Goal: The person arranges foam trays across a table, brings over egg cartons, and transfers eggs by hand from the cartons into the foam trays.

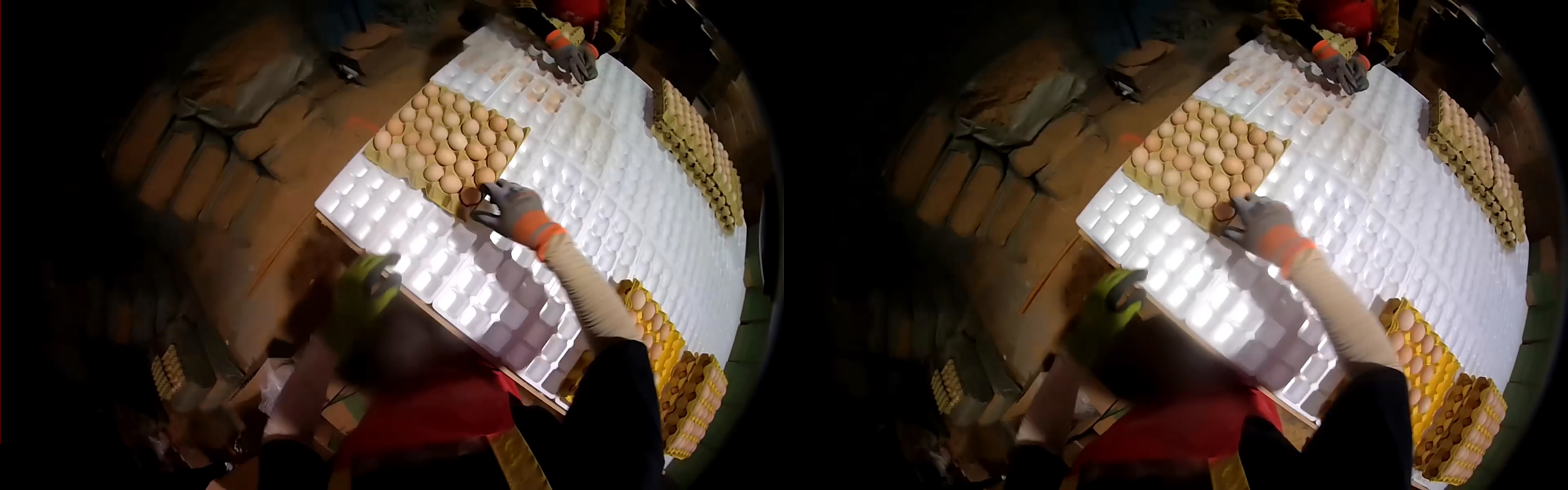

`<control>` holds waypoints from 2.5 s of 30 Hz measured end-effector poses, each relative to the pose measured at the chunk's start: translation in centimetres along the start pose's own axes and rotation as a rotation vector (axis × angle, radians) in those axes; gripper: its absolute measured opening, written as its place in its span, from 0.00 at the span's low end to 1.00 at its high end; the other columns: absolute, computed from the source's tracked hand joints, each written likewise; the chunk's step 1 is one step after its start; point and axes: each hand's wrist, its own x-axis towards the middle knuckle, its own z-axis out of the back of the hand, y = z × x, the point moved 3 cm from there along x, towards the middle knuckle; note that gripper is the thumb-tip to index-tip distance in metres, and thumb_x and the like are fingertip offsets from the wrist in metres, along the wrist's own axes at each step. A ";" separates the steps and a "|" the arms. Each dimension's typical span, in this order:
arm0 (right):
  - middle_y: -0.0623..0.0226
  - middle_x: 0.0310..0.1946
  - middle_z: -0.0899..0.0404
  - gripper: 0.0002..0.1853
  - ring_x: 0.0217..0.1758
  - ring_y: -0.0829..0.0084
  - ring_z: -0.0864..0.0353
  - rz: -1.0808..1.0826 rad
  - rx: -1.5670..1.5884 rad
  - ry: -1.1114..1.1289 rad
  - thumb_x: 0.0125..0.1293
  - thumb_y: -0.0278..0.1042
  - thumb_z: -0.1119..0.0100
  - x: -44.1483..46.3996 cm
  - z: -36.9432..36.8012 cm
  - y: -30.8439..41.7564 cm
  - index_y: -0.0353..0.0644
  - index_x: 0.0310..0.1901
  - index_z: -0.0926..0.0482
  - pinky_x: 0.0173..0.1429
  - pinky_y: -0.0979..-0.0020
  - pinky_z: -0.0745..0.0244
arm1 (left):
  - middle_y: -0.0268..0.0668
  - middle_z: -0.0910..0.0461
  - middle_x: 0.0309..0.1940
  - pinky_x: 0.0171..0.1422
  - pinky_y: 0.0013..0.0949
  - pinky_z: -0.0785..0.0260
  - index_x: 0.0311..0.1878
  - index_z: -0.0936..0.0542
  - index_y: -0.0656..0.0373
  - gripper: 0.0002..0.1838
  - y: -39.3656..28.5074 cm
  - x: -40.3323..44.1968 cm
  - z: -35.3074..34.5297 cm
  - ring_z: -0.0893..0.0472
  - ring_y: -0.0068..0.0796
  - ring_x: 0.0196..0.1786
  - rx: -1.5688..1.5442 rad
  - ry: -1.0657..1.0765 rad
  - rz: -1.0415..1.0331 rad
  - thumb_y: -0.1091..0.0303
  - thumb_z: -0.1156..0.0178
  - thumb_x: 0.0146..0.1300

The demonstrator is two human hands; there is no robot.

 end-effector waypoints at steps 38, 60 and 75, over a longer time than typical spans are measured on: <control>0.67 0.44 0.16 0.15 0.45 0.77 0.22 -1.209 0.795 -1.004 0.73 0.38 0.33 -9.7 -5.2 2.1 0.36 0.53 0.18 0.50 0.71 0.23 | 0.39 0.14 0.32 0.37 0.42 0.25 0.46 0.16 0.56 0.15 13.4 18.4 -17.2 0.18 0.36 0.30 -0.749 0.223 0.434 0.56 0.28 0.65; 0.62 0.60 0.18 0.16 0.61 0.72 0.21 -1.111 0.538 -1.004 0.77 0.26 0.42 -20.2 -5.9 3.9 0.31 0.62 0.22 0.69 0.69 0.28 | 0.39 0.18 0.54 0.58 0.33 0.23 0.65 0.22 0.55 0.27 12.9 10.3 -13.8 0.18 0.36 0.56 -0.953 0.167 0.170 0.78 0.31 0.62; 0.61 0.48 0.16 0.13 0.51 0.69 0.17 -0.916 0.192 -0.945 0.71 0.24 0.36 -15.3 -7.0 13.2 0.34 0.56 0.18 0.57 0.68 0.22 | 0.39 0.16 0.55 0.59 0.35 0.24 0.57 0.16 0.61 0.17 34.5 -1.8 -0.9 0.17 0.36 0.56 -0.586 -0.163 0.405 0.80 0.38 0.65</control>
